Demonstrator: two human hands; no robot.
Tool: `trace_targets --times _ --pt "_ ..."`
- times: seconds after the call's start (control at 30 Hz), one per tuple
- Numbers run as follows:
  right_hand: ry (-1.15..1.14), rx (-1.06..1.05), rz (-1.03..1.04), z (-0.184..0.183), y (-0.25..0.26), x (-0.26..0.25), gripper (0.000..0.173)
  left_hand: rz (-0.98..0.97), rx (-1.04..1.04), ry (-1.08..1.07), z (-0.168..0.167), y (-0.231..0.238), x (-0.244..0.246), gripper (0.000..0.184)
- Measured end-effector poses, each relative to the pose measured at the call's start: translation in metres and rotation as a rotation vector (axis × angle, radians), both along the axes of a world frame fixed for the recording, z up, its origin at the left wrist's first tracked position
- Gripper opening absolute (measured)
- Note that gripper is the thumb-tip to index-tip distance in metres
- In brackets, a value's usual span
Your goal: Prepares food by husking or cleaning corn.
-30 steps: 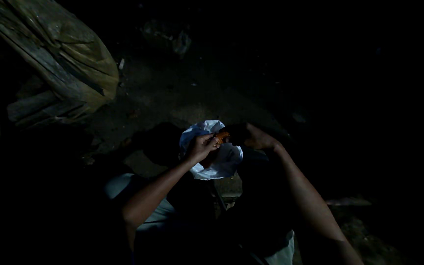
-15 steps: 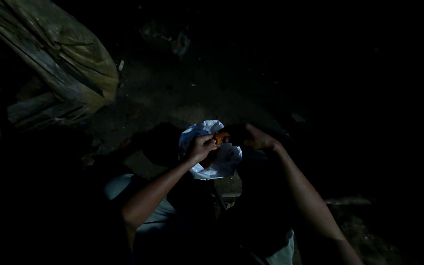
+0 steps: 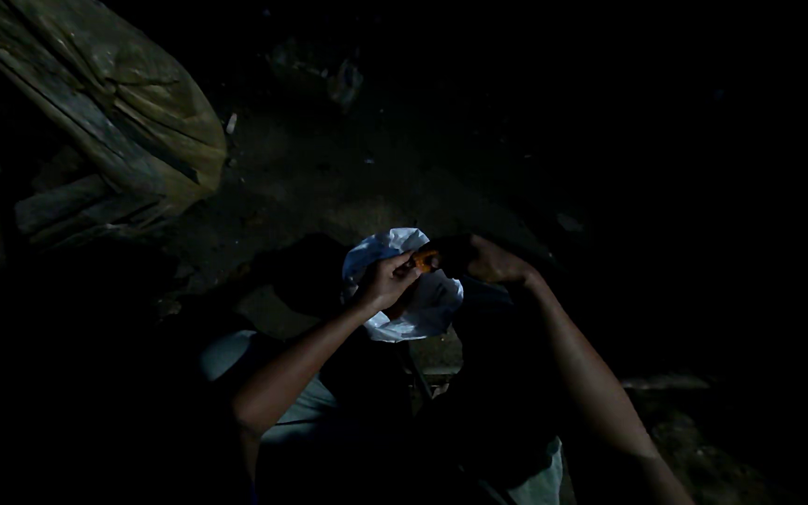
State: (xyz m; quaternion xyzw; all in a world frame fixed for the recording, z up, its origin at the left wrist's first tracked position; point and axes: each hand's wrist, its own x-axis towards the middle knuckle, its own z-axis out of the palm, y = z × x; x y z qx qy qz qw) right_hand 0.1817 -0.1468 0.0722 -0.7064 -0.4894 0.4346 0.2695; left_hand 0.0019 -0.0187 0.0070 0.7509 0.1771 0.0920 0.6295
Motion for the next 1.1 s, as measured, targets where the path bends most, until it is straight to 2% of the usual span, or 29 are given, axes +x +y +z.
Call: trace_targets --times 0.27,0.67,0.87,1.1 --pt "-0.009 0.046 0.027 0.003 0.000 -0.002 0.026 0.018 0.033 0.003 0.002 -0.002 0.000 0.041" --pt "-0.007 0.066 0.047 -0.008 0.001 0.001 0.025 0.056 -0.115 -0.007 -0.003 -0.002 0.002 0.042" --pt "-0.029 0.070 0.052 -0.003 0.001 -0.001 0.027 0.056 -0.113 0.001 -0.001 -0.001 0.001 0.039" --pt "-0.052 0.104 0.048 -0.007 -0.001 0.000 0.030 0.109 -0.147 -0.086 -0.005 -0.004 0.002 0.038"
